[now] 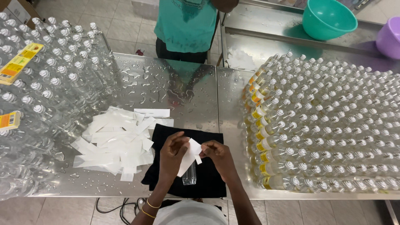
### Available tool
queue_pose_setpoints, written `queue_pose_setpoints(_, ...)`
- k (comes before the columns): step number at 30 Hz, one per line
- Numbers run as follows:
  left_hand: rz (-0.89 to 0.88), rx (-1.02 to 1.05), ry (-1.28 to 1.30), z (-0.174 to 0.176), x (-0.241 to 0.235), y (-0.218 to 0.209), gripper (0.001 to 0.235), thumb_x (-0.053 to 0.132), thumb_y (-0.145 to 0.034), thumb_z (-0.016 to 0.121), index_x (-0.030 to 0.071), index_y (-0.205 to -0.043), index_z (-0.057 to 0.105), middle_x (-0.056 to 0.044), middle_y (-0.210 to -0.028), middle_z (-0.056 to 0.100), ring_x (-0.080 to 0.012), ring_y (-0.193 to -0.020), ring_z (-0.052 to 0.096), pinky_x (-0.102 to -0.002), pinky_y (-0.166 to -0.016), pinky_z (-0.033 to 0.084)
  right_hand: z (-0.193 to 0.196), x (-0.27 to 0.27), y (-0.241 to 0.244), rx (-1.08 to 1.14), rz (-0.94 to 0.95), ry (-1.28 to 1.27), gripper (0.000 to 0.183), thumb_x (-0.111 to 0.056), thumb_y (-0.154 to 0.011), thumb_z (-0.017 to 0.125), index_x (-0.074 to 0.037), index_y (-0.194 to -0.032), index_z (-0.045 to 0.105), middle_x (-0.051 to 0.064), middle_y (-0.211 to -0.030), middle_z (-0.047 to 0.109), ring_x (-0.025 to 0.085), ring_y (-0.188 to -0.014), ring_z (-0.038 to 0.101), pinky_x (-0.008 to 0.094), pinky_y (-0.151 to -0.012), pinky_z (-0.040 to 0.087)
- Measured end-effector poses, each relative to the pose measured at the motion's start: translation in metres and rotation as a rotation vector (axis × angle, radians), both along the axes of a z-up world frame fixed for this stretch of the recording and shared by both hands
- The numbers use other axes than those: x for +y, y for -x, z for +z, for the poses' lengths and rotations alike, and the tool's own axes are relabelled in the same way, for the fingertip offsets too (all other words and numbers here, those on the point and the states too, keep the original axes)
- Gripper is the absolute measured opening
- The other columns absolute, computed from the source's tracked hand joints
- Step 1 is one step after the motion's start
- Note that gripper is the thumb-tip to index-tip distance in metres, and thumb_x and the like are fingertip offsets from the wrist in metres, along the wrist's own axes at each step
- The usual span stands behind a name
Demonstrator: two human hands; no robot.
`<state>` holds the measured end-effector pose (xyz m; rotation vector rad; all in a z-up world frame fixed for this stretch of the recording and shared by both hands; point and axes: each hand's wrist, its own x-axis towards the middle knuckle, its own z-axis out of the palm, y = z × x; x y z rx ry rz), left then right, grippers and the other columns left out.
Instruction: The person picks up clear plastic bottles and applies yellow labels to them by hand. They peel the backing from the labels, wrap them around the bottles, and smooth them down before placing the finished bottles on a metal table.
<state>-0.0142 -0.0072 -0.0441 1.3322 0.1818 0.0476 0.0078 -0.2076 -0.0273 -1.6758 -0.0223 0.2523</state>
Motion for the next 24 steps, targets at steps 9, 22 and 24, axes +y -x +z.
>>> queue_pose_setpoints(9,-0.02,-0.041,-0.063,0.011,-0.028,0.03,0.028,0.017,-0.103,0.066,0.009,-0.128,0.075,-0.01,-0.131,0.085,-0.0228,-0.128,0.08,-0.034,-0.11,0.062,0.017,0.015,0.013,0.046,-0.246,-0.115,0.03,-0.025,-0.098,0.075,0.002,-0.11,0.081,0.015,-0.087,0.081,0.024,-0.083,0.079,0.037,-0.088,0.067)
queue_pose_setpoints(22,-0.042,-0.158,-0.073,-0.003,-0.039,0.026,0.033,0.017,-0.107,0.065,0.008,-0.138,0.073,-0.008,-0.119,0.082,-0.0163,-0.108,0.078,-0.029,-0.093,0.064,0.033,0.017,0.029,-0.366,0.001,0.192,0.013,-0.018,-0.107,0.067,-0.01,-0.107,0.078,0.003,-0.1,0.077,0.016,-0.092,0.075,0.03,-0.083,0.059)
queue_pose_setpoints(24,-0.007,-0.13,-0.122,-0.003,-0.036,0.024,0.031,0.019,-0.108,0.063,0.008,-0.133,0.077,-0.005,-0.111,0.083,-0.0129,-0.097,0.077,-0.026,-0.085,0.062,0.033,0.021,0.03,-0.327,0.011,0.177,0.013,-0.018,-0.107,0.067,-0.01,-0.108,0.078,0.004,-0.101,0.077,0.016,-0.093,0.076,0.029,-0.085,0.061)
